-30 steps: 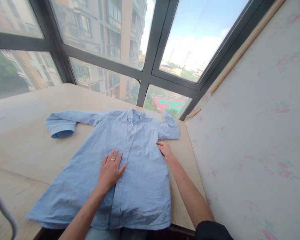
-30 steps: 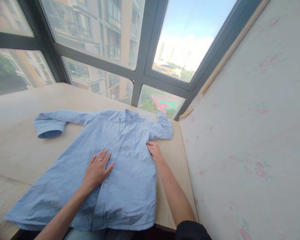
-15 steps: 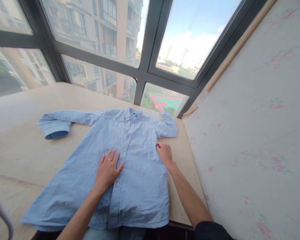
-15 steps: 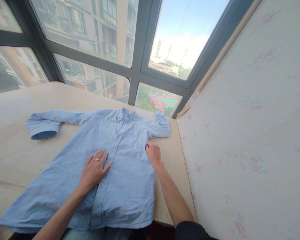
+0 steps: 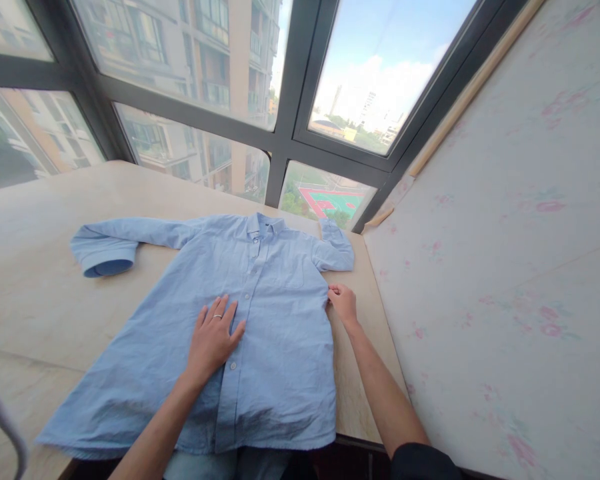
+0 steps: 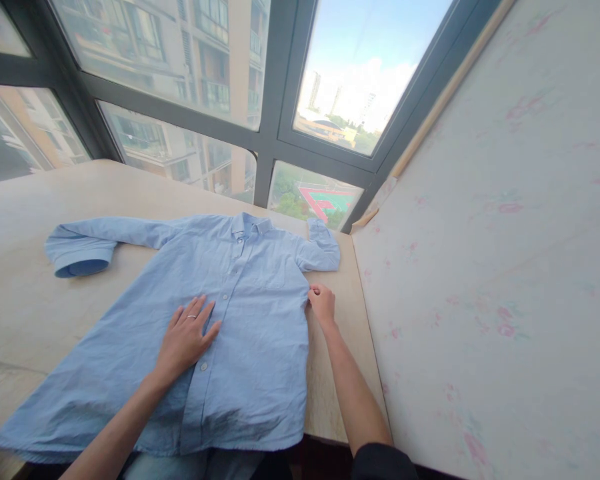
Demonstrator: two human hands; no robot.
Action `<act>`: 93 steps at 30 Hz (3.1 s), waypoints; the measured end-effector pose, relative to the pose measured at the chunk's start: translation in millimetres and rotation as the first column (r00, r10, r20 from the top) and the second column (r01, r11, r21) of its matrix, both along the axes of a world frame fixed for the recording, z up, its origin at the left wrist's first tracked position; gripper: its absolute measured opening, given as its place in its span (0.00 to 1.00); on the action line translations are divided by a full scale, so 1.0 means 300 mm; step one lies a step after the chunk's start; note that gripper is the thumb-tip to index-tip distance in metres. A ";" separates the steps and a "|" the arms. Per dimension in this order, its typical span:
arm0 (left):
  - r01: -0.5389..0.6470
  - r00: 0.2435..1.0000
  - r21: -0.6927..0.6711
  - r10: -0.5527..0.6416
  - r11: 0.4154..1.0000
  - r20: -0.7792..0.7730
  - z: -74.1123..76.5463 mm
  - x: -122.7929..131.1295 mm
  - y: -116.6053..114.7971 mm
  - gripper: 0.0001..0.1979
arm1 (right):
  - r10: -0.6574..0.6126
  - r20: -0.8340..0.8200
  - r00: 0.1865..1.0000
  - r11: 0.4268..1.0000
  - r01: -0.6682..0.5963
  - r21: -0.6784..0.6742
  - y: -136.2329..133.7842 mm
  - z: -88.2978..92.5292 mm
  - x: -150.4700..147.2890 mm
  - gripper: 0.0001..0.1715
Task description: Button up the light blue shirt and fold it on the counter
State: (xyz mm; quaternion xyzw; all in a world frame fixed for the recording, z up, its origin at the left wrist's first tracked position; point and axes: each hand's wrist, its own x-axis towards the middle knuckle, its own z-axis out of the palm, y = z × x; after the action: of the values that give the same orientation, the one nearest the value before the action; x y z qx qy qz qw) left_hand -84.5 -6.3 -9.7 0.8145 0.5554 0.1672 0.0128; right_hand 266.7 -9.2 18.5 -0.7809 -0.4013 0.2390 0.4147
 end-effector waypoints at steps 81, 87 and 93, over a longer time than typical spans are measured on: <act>-0.005 1.000 -0.049 0.005 0.999 0.013 0.028 0.014 -0.012 0.28 | 0.168 -0.841 0.515 0.940 -0.339 -0.020 -0.637 0.139 -0.212 0.23; 0.002 1.000 -0.047 -0.001 0.999 0.016 0.027 0.014 -0.012 0.28 | 0.152 -0.742 0.652 0.887 -0.421 -0.188 -0.731 0.140 -0.174 0.26; 0.006 1.000 -0.037 -0.006 0.999 -0.003 0.024 0.010 -0.009 0.28 | 0.148 -0.552 0.821 0.829 -0.407 -0.383 -0.753 0.131 -0.100 0.24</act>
State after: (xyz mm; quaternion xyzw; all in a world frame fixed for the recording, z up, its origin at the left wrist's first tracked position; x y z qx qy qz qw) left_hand -81.7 -8.9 -2.6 0.8162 0.5558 0.1554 0.0275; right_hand 236.8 -235.3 57.6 -0.7005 -0.3203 0.5850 0.2541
